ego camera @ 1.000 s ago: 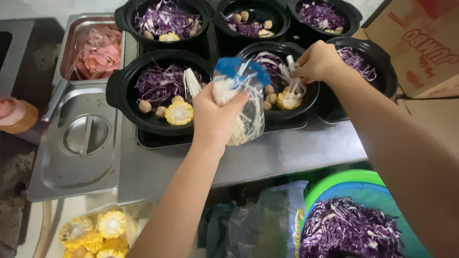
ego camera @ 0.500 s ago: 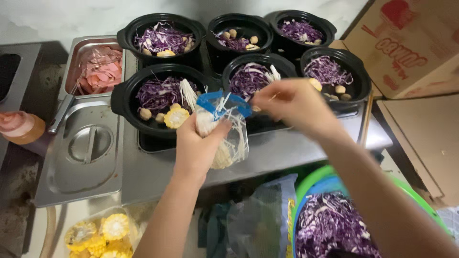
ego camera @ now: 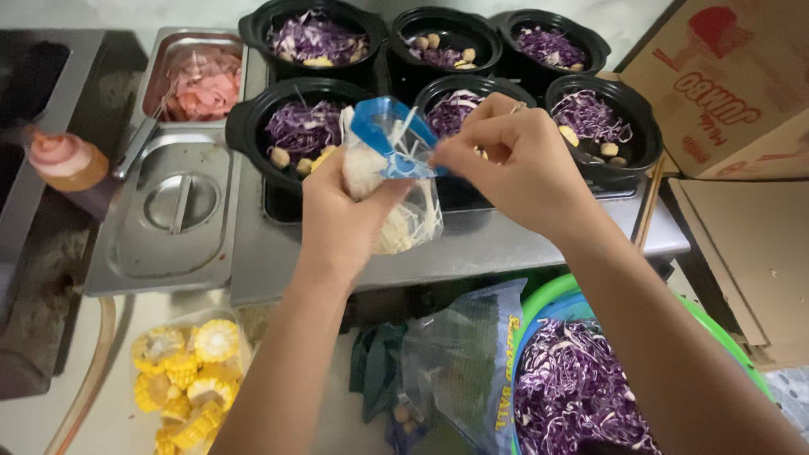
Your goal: The person assembles individual food portions by placing shredded purple cabbage, corn pieces, and enoki mushrooms into multiple black bowls arranged on a stainless steel counter. The person uses their hands to distribute the ingredients evenly across the bowls.
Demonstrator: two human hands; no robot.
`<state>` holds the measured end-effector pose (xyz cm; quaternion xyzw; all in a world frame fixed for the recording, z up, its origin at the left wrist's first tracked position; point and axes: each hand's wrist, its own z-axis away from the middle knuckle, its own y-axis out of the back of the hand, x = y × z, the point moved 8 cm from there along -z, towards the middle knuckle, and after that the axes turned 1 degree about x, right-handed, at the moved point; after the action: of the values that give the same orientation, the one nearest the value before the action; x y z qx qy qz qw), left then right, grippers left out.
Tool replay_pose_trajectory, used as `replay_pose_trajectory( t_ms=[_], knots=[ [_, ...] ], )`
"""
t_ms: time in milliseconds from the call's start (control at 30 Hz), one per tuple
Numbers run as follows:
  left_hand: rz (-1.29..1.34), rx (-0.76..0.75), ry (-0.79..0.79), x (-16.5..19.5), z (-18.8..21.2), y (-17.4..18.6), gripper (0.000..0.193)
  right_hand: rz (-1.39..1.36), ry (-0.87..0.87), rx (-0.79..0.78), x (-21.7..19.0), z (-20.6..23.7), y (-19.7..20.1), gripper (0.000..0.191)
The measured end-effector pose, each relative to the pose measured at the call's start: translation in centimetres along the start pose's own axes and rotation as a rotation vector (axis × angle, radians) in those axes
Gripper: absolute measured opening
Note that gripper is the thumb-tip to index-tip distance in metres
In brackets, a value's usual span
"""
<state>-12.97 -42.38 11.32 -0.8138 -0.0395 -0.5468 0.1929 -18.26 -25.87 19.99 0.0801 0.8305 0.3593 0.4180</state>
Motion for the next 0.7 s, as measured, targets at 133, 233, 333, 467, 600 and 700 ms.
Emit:
replay_pose_trajectory(
  t_ms=[133, 233, 333, 467, 600, 700],
  knots=[
    [0.022, -0.044, 0.018, 0.0, 0.9, -0.2, 0.032, -0.04, 0.034, -0.01, -0.8, -0.1, -1.2, 0.014],
    [0.051, -0.103, -0.009, 0.5, 1.4, -0.2, 0.036, -0.048, -0.006, -0.05, -1.1, -0.2, -2.1, 0.015],
    [-0.018, -0.112, -0.01, 0.6, 1.4, -0.1, 0.037, -0.045, -0.008, -0.078, -2.0, -0.2, -2.4, 0.014],
    [-0.14, -0.078, 0.01, 0.5, 1.0, 0.1, 0.035, 0.01, -0.089, -0.049, -2.5, 0.4, -2.3, 0.013],
    [-0.234, -0.09, -0.008, 0.9, 1.5, 0.0, 0.036, -0.087, 0.008, -0.074, -3.7, 0.3, -2.5, 0.019],
    [-0.184, -0.142, 0.124, 0.2, 2.1, -0.5, 0.036, -0.102, -0.078, -0.155, -2.7, 0.1, -2.9, 0.017]
  ],
)
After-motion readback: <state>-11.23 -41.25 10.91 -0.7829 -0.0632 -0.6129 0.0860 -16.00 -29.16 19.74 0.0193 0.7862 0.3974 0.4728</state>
